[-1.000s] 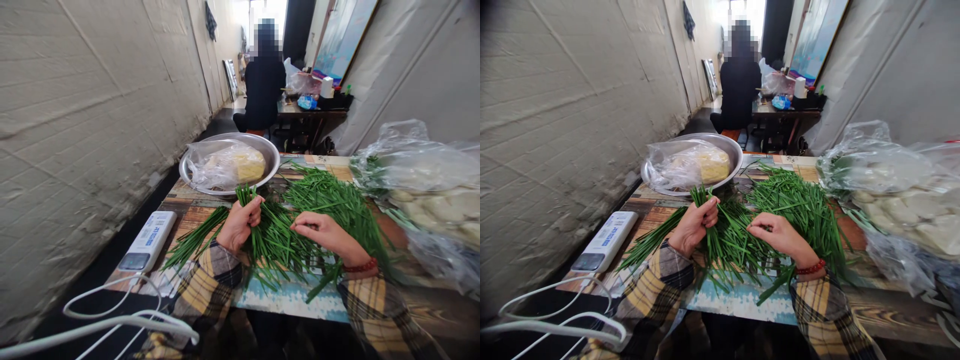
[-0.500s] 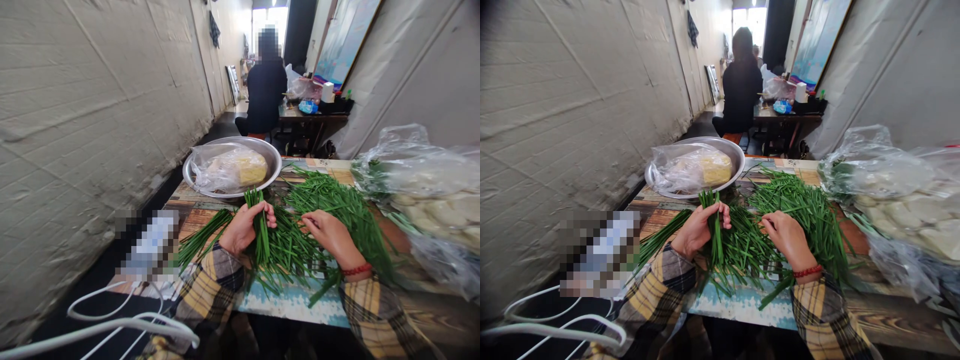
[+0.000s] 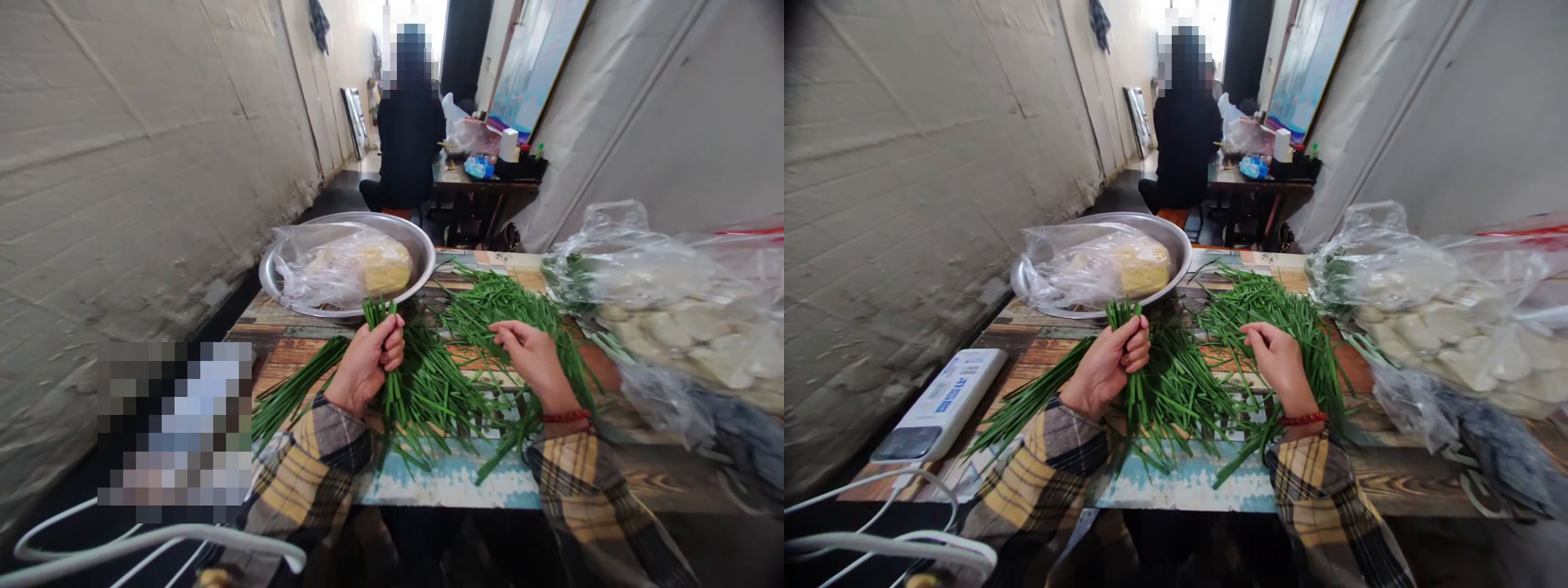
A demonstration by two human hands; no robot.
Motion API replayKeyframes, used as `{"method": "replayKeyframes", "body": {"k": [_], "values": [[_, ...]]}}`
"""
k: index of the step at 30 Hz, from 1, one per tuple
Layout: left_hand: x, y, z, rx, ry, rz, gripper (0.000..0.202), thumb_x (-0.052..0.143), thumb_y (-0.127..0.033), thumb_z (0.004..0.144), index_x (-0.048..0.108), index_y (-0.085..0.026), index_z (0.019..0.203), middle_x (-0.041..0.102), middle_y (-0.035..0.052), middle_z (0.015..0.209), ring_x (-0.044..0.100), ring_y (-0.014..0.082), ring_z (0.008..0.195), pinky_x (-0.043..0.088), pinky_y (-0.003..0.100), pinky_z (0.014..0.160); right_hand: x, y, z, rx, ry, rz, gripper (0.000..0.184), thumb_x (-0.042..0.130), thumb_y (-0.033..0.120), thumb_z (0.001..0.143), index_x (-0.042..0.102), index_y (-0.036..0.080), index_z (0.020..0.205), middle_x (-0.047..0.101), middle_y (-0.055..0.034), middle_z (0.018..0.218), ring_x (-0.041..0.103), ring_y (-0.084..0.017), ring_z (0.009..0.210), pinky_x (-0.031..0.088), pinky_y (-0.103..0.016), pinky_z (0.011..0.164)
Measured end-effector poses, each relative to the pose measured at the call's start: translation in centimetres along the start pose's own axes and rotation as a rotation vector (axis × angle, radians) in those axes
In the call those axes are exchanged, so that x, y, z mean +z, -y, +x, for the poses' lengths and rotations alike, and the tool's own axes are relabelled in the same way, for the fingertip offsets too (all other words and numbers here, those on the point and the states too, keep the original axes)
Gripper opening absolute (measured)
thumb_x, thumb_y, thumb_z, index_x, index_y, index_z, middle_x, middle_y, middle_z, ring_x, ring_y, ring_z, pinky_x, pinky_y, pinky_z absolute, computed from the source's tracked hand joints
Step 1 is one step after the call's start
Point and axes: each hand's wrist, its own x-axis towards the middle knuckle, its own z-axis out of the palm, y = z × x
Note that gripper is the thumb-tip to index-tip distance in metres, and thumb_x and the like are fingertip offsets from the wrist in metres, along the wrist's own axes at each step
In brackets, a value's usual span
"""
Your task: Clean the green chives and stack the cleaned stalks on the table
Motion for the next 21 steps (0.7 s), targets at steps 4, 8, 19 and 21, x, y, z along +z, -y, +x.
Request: {"method": "replayKeyframes", "body": {"k": [4,8,19,21], "values": [[0.0,0.0,0.0,0.002,-0.001,0.019,0.024,0.064,-0.035,0.078,0.051,-0.015,0.08,0.03,-0.0092,0.05,0.023,0.0022,0.037,0.018,0.015,0.034,0.0,-0.3,-0.1,-0.074,0.061,-0.226,0.027,0.049,0.037,0.084,0.07,0.02,0.089,0.07,-0.0054,0.087,0.063,-0.02,0.078,0.045,-0.03,0.069],[0.1,0.0,0.0,-0.002,-0.009,0.025,0.025,0.064,-0.036,0.078,0.051,-0.015,0.08,0.03,-0.0093,0.05,0.023,0.0022,0.037,0.018,0.014,0.034,0.9,0.2,-0.8,-0.148,0.072,-0.479,0.026,0.057,0.039,0.08,0.068,0.02,0.094,0.066,-0.0078,0.089,0.061,-0.022,0.083,0.044,-0.031,0.072],[-0.1,0.3,0.1,-0.004,-0.006,0.032,0.024,0.064,-0.035,0.078,0.052,-0.015,0.08,0.029,-0.0094,0.05,0.022,0.0023,0.037,0.017,0.015,0.034,1.7,0.5,-0.3,-0.004,0.12,0.137,0.026,0.055,0.039,0.079,0.066,0.017,0.085,0.068,-0.0043,0.076,0.06,-0.017,0.068,0.044,-0.028,0.063],[-0.1,0.3,0.1,-0.002,-0.011,0.036,0.025,0.064,-0.036,0.078,0.052,-0.014,0.08,0.029,-0.0095,0.05,0.022,0.0022,0.037,0.017,0.015,0.034,1.6,0.8,-0.4,0.072,0.142,0.299,0.03,0.06,0.042,0.075,0.066,0.016,0.089,0.069,-0.0049,0.077,0.061,-0.017,0.068,0.045,-0.028,0.063]]}}
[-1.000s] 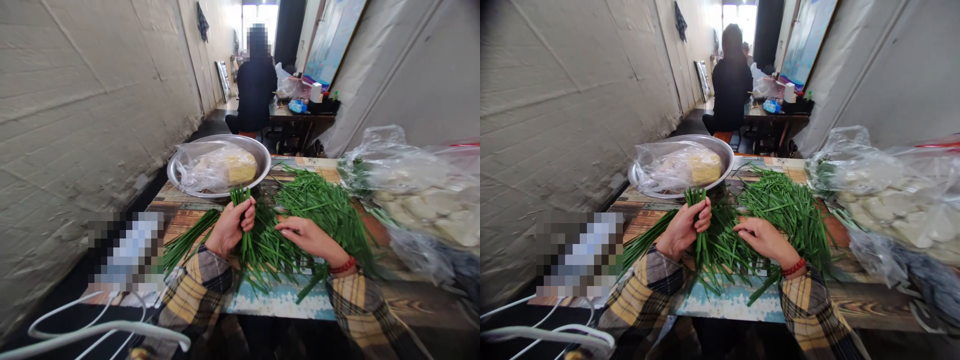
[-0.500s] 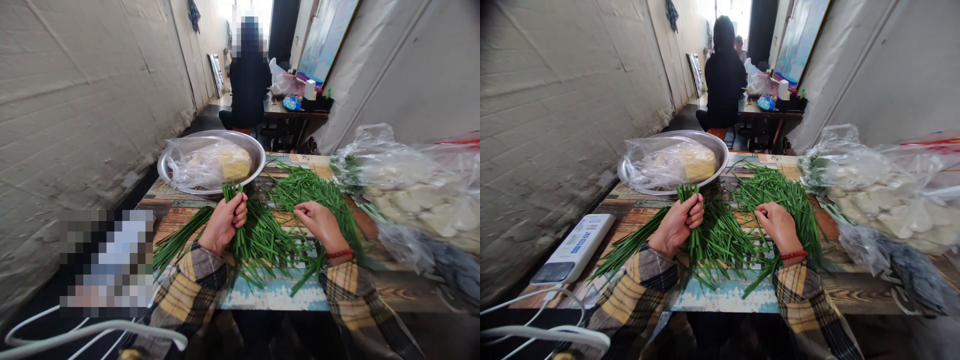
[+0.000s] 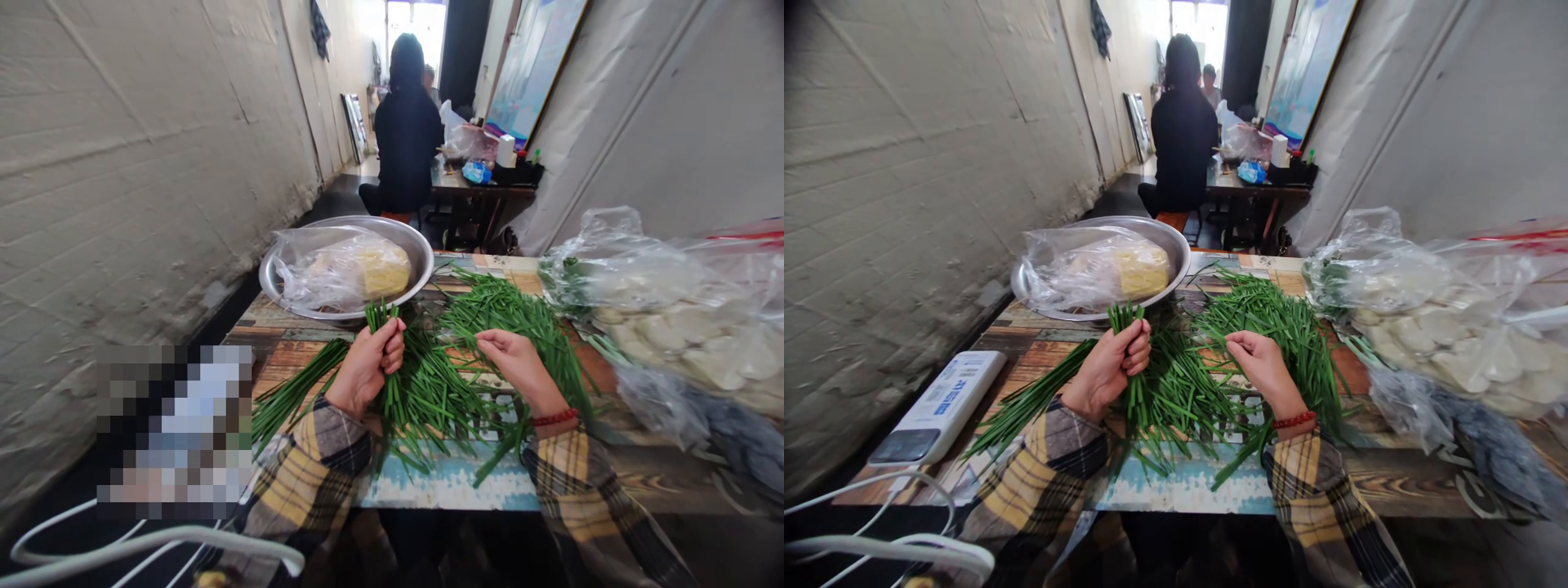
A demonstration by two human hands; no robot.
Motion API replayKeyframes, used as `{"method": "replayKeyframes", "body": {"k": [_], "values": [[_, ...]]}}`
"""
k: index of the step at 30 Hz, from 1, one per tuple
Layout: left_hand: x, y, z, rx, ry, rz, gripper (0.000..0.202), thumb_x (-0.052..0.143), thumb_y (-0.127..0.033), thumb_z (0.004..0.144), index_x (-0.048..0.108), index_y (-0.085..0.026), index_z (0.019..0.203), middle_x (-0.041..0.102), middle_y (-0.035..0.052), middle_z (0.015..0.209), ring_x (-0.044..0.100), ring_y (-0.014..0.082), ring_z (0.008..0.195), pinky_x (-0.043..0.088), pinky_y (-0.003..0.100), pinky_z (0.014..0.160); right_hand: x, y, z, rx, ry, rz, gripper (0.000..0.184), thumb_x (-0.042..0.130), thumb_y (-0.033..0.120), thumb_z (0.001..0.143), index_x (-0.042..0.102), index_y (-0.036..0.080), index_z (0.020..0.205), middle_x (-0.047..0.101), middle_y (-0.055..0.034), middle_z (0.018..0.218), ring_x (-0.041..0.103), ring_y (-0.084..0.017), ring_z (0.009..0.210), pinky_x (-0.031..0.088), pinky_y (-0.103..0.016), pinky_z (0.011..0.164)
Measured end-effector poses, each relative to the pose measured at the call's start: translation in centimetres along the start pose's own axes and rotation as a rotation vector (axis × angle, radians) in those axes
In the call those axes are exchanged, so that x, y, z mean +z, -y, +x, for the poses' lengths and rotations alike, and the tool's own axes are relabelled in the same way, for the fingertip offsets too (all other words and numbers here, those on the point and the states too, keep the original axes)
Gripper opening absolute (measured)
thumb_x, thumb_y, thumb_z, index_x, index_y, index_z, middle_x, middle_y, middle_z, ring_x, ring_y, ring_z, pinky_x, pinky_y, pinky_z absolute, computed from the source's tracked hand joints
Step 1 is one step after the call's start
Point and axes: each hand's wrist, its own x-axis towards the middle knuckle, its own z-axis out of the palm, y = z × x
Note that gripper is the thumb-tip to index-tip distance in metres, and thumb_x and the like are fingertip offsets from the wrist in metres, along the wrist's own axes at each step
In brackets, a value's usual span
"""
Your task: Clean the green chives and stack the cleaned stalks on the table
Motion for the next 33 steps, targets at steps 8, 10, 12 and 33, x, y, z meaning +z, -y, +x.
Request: {"method": "replayKeyframes", "body": {"k": [8,10,12,33], "values": [[-0.1,0.3,0.1,-0.002,-0.001,0.027,0.027,0.065,-0.038,0.076,0.053,-0.014,0.081,0.029,-0.0095,0.05,0.023,0.0022,0.038,0.016,0.015,0.035,0.1,1.1,-0.3,0.057,0.019,0.204,0.031,0.066,0.045,0.07,0.064,0.018,0.085,0.068,-0.0034,0.073,0.059,-0.015,0.065,0.045,-0.028,0.063],[-0.1,0.3,0.1,-0.002,-0.007,0.028,0.028,0.066,-0.039,0.076,0.053,-0.014,0.081,0.029,-0.0096,0.05,0.023,0.0022,0.038,0.016,0.015,0.035,0.1,1.1,-0.3,0.032,-0.014,0.15,0.03,0.066,0.045,0.069,0.065,0.017,0.083,0.066,-0.0022,0.073,0.057,-0.015,0.066,0.043,-0.027,0.063],[-0.1,0.3,0.1,-0.002,-0.007,0.032,0.028,0.066,-0.039,0.075,0.054,-0.014,0.08,0.028,-0.0097,0.05,0.022,0.0021,0.038,0.016,0.015,0.035,0.1,1.2,-0.4,0.018,-0.019,0.122,0.03,0.066,0.045,0.07,0.066,0.017,0.082,0.064,-0.001,0.072,0.055,-0.014,0.065,0.042,-0.027,0.061],[0.0,1.0,0.1,0.039,-0.035,0.019,0.025,0.07,-0.033,0.072,0.056,-0.013,0.079,0.027,-0.0098,0.05,0.023,0.0021,0.04,0.018,0.015,0.037,2.1,2.8,-1.5,0.052,0.24,0.298,0.028,0.067,0.037,0.071,0.065,0.019,0.093,0.064,-0.0008,0.074,0.057,-0.013,0.066,0.043,-0.024,0.058]]}}
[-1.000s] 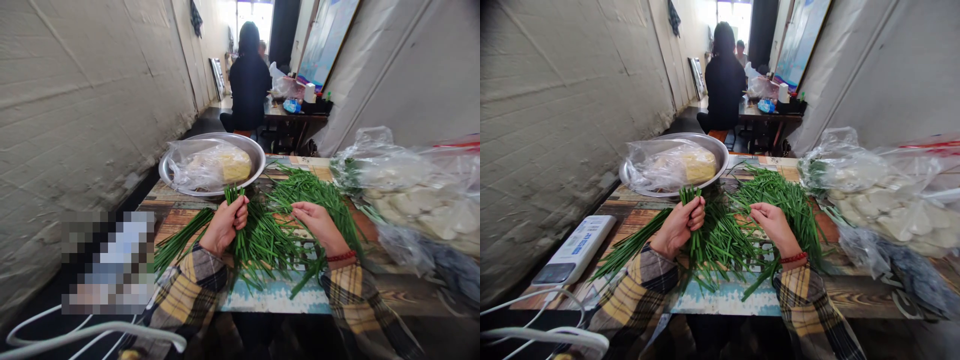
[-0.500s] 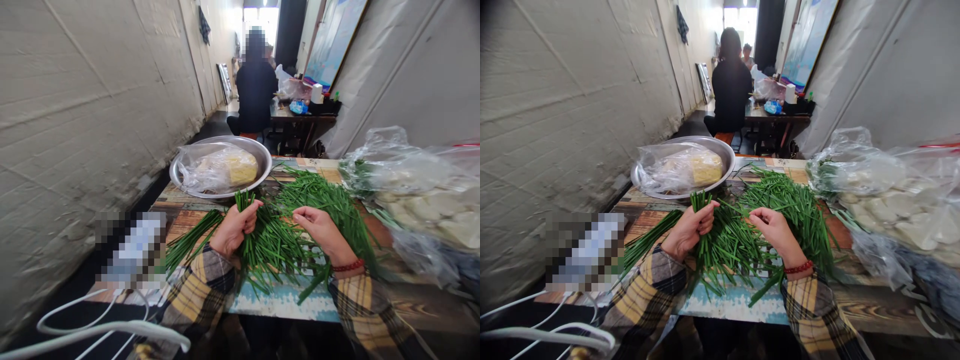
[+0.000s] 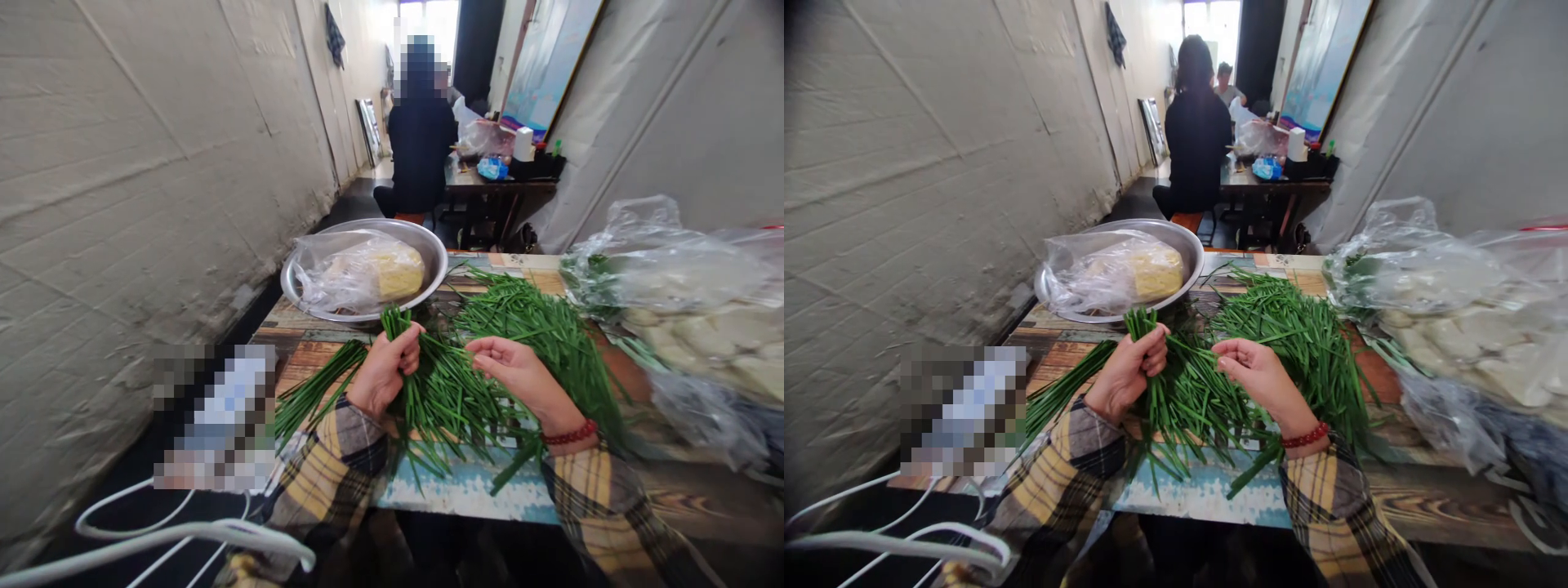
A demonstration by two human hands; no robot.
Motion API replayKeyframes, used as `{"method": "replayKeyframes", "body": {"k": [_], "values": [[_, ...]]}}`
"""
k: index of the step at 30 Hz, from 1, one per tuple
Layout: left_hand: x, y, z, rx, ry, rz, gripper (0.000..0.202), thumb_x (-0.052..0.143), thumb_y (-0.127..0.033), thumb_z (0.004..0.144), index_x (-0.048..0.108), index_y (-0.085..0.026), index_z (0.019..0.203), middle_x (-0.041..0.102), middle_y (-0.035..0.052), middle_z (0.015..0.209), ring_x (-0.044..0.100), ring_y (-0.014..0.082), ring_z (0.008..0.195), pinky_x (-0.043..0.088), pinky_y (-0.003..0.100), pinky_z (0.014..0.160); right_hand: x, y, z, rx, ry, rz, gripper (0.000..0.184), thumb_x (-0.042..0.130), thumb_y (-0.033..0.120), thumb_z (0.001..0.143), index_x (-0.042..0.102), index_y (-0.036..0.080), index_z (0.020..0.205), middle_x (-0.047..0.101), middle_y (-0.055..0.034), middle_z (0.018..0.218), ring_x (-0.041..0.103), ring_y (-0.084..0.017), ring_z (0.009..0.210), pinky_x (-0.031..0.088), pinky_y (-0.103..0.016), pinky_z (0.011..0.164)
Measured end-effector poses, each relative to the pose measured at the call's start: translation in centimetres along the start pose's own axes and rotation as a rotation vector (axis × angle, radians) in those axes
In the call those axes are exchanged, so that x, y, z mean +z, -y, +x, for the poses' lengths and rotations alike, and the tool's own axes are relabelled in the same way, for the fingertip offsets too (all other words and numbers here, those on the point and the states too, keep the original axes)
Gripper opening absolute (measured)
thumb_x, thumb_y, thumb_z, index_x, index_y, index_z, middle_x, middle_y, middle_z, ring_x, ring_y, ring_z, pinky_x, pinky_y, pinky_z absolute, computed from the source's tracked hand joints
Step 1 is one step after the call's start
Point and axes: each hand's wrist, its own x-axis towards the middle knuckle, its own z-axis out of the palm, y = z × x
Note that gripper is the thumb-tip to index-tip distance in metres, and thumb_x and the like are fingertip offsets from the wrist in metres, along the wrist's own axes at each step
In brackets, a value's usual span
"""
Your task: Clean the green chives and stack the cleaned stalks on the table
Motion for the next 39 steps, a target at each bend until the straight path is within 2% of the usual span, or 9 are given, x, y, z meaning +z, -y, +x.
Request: {"method": "replayKeyframes", "body": {"k": [2,4,7,10,19,22,25,32,39], "values": [[-0.1,-0.4,0.1,0.014,-0.007,-0.079,0.024,0.069,-0.032,0.072,0.054,-0.014,0.075,0.033,-0.0081,0.053,0.027,0.002,0.041,0.023,0.015,0.038,-0.4,-0.1,0.2,0.001,-0.064,0.038,0.03,0.067,0.039,0.071,0.064,0.019,0.094,0.065,-0.0012,0.076,0.058,-0.013,0.067,0.043,-0.024,0.058],[0.0,-0.8,0.1,0.016,-0.009,-0.122,0.023,0.069,-0.031,0.073,0.053,-0.014,0.073,0.045,-0.0041,0.061,0.038,0.0033,0.046,0.033,0.016,0.042,-0.6,-0.1,0.4,-0.009,-0.118,0.064,0.032,0.068,0.04,0.07,0.063,0.019,0.094,0.064,-0.0005,0.073,0.057,-0.012,0.063,0.043,-0.024,0.057],[0.3,-0.8,-0.2,-0.033,0.048,-0.113,0.021,0.067,-0.03,0.074,0.054,-0.013,0.072,0.057,0.0027,0.077,0.055,0.01,0.063,0.05,0.025,0.06,-0.6,0.0,0.5,-0.044,-0.138,0.085,0.036,0.069,0.04,0.068,0.059,0.019,0.097,0.062,0.0011,0.068,0.055,-0.011,0.059,0.043,-0.024,0.056],[0.6,-0.4,-0.5,-0.133,0.135,-0.09,0.02,0.066,-0.031,0.076,0.056,-0.013,0.077,0.058,0.003,0.075,0.057,0.0125,0.064,0.053,0.034,0.066,-0.1,0.2,0.4,-0.069,-0.131,0.092,0.039,0.069,0.039,0.068,0.055,0.02,0.099,0.061,0.0018,0.067,0.054,-0.012,0.058,0.043,-0.025,0.056],[0.8,0.3,-0.6,-0.147,0.132,-0.022,0.026,0.069,-0.036,0.073,0.061,-0.011,0.079,0.059,0.0046,0.073,0.058,0.012,0.061,0.051,0.029,0.063,1.1,0.6,0.0,-0.071,-0.117,0.1,0.039,0.07,0.037,0.068,0.054,0.022,0.101,0.06,0.0019,0.069,0.056,-0.013,0.063,0.044,-0.026,0.058],[0.9,0.7,-0.6,-0.154,0.109,0.053,0.028,0.07,-0.036,0.072,0.063,-0.011,0.083,0.049,-0.0024,0.059,0.043,0.0057,0.046,0.042,0.021,0.047,1.7,0.5,-0.1,-0.1,-0.092,0.118,0.041,0.07,0.034,0.069,0.053,0.022,0.103,0.06,0.0027,0.071,0.056,-0.013,0.065,0.045,-0.026,0.062],[0.9,1.2,-0.7,-0.139,0.125,0.139,0.031,0.072,-0.035,0.07,0.065,-0.011,0.087,0.04,-0.0062,0.052,0.032,0.0034,0.042,0.027,0.017,0.039,2.3,0.4,0.0,-0.119,-0.059,0.133,0.04,0.069,0.031,0.07,0.052,0.021,0.105,0.06,0.0028,0.071,0.056,-0.012,0.065,0.045,-0.026,0.064],[1.1,1.5,-0.8,-0.119,0.159,0.213,0.031,0.073,-0.038,0.068,0.067,-0.011,0.081,0.038,-0.006,0.049,0.028,0.0029,0.041,0.021,0.019,0.039,3.2,0.1,0.1,-0.073,0.035,0.153,0.04,0.069,0.029,0.07,0.052,0.02,0.105,0.06,0.0032,0.067,0.059,-0.013,0.065,0.045,-0.026,0.06],[0.6,0.7,-0.5,-0.078,0.076,0.099,0.032,0.072,-0.039,0.069,0.063,-0.011,0.08,0.031,-0.0079,0.05,0.025,0.0032,0.043,0.02,0.018,0.039,2.1,0.2,-0.1,-0.04,0.096,0.121,0.039,0.064,0.033,0.075,0.054,0.019,0.11,0.063,0.0007,0.069,0.057,-0.012,0.062,0.044,-0.026,0.058]]}}
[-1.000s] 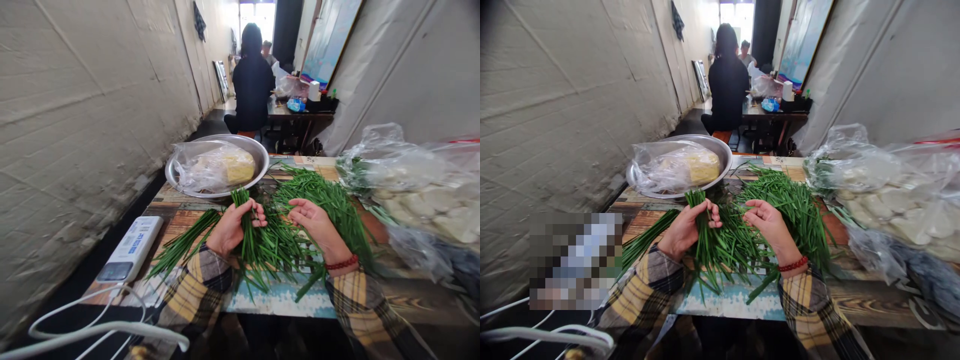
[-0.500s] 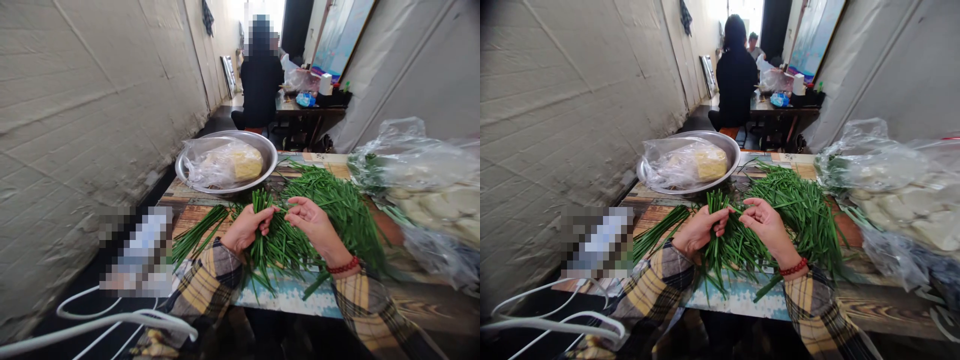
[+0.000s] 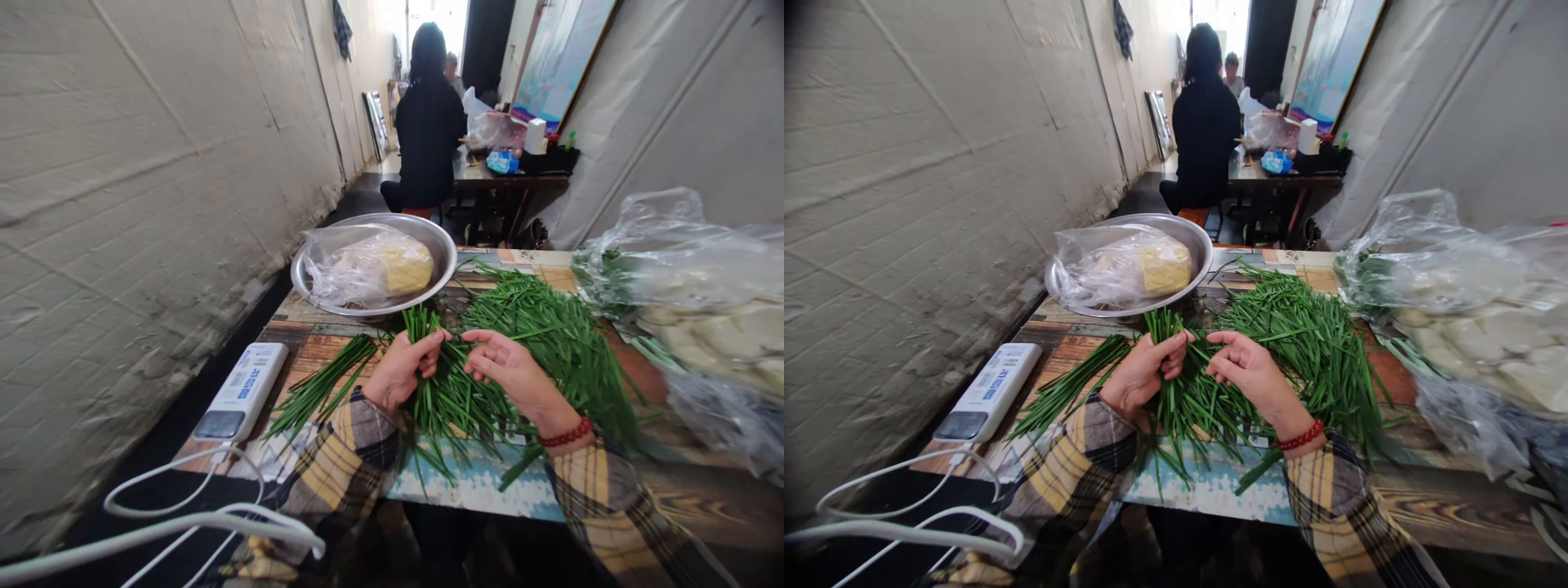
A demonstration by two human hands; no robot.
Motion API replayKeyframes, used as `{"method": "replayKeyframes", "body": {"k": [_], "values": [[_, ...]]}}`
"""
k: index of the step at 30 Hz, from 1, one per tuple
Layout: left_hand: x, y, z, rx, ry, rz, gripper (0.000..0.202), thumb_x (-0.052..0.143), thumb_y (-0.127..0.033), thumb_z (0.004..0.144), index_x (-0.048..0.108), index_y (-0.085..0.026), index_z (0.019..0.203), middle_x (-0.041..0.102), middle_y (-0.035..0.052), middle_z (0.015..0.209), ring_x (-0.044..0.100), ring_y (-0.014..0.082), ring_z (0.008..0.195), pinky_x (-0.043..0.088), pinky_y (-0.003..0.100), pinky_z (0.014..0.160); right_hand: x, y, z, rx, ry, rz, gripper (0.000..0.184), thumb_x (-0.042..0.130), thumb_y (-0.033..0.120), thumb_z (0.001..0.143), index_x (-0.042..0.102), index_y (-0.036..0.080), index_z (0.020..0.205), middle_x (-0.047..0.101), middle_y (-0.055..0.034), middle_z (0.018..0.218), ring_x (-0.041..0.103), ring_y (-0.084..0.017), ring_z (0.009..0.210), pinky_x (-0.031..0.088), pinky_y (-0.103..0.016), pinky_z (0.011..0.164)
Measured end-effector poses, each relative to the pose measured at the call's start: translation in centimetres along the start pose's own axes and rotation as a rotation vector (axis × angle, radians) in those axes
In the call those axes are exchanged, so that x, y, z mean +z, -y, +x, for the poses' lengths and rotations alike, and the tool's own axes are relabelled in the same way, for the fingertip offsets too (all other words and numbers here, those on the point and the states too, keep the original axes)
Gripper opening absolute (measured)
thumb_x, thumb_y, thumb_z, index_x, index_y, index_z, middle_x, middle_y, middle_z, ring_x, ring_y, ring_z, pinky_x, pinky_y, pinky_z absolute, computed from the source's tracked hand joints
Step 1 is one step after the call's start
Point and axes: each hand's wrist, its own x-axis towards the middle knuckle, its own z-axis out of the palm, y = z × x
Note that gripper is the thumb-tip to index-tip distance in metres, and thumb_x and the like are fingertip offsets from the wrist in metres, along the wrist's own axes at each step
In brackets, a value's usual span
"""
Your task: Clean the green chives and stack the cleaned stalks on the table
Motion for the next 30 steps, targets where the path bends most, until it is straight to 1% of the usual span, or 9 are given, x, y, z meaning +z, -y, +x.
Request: {"method": "replayKeyframes", "body": {"k": [5,10,12,15,18,21,23,26,30], "values": [[-0.3,-0.4,0.0,0.048,-0.014,-0.04,0.029,0.071,-0.037,0.071,0.061,-0.011,0.081,0.032,-0.0075,0.052,0.026,0.0032,0.044,0.02,0.017,0.039,-1.1,-0.1,-0.1,0.03,-0.028,-0.034,0.04,0.064,0.034,0.075,0.055,0.018,0.111,0.064,0.0,0.071,0.054,-0.011,0.059,0.04,-0.023,0.054],[-0.4,-0.6,0.1,0.063,-0.038,-0.068,0.026,0.071,-0.034,0.071,0.06,-0.011,0.079,0.032,-0.0076,0.052,0.027,0.003,0.043,0.021,0.017,0.039,-1.9,0.4,-0.2,0.044,-0.023,-0.119,0.039,0.064,0.038,0.075,0.058,0.018,0.109,0.064,-0.0004,0.07,0.056,-0.013,0.06,0.043,-0.025,0.056],[-0.4,-0.8,0.2,0.081,-0.071,-0.093,0.025,0.072,-0.032,0.07,0.059,-0.011,0.076,0.037,-0.0064,0.054,0.031,0.0032,0.044,0.023,0.017,0.039,-3.0,0.5,-0.1,0.024,-0.123,-0.16,0.038,0.063,0.04,0.075,0.059,0.018,0.106,0.065,-0.0012,0.071,0.057,-0.013,0.061,0.044,-0.026,0.057],[-0.4,-1.2,0.3,0.11,-0.127,-0.125,0.025,0.074,-0.03,0.067,0.059,-0.011,0.073,0.052,-0.0006,0.067,0.045,0.0056,0.054,0.036,0.019,0.047,-5.4,0.1,0.0,-0.051,-0.428,-0.238,0.036,0.06,0.043,0.077,0.061,0.017,0.102,0.065,-0.0027,0.073,0.058,-0.014,0.064,0.045,-0.026,0.06],[-0.4,-1.4,0.1,0.089,-0.078,-0.168,0.023,0.071,-0.029,0.07,0.058,-0.011,0.074,0.057,0.003,0.076,0.056,0.0109,0.067,0.047,0.024,0.06,-7.6,-0.5,0.0,-0.075,-0.592,-0.41,0.033,0.055,0.044,0.08,0.064,0.017,0.097,0.067,-0.0045,0.074,0.06,-0.016,0.065,0.047,-0.028,0.062],[-0.5,-1.6,0.0,0.042,0.034,-0.217,0.019,0.067,-0.029,0.075,0.056,-0.013,0.079,0.053,-0.0002,0.069,0.051,0.0081,0.056,0.045,0.023,0.052,-8.3,-0.9,-0.1,-0.054,-0.514,-0.694,0.03,0.048,0.039,0.085,0.067,0.019,0.095,0.071,-0.0057,0.081,0.064,-0.018,0.072,0.048,-0.031,0.068],[-0.5,-1.7,-0.1,0.019,0.077,-0.219,0.018,0.064,-0.028,0.078,0.055,-0.014,0.083,0.046,-0.0045,0.061,0.038,0.0035,0.043,0.035,0.018,0.041,-8.2,-1.2,-0.3,-0.045,-0.424,-0.938,0.029,0.045,0.034,0.087,0.069,0.019,0.096,0.072,-0.007,0.092,0.065,-0.021,0.083,0.048,-0.033,0.075],[-0.5,-1.7,0.0,0.014,0.066,-0.192,0.018,0.063,-0.029,0.079,0.054,-0.013,0.082,0.035,-0.0079,0.054,0.027,0.0016,0.038,0.023,0.015,0.035,-7.7,-1.5,-0.4,-0.043,-0.38,-1.276,0.032,0.046,0.03,0.087,0.065,0.015,0.109,0.067,-0.0117,0.111,0.062,-0.026,0.1,0.045,-0.036,0.084],[-0.6,-1.5,0.1,0.026,0.036,-0.165,0.021,0.063,-0.032,0.08,0.052,-0.014,0.081,0.032,-0.0082,0.053,0.026,0.0022,0.039,0.022,0.015,0.035,-7.3,-1.7,-0.3,-0.052,-0.389,-1.489,0.046,0.054,0.035,0.084,0.054,0.014,0.125,0.063,-0.0135,0.119,0.057,-0.028,0.105,0.044,-0.038,0.083]]}}
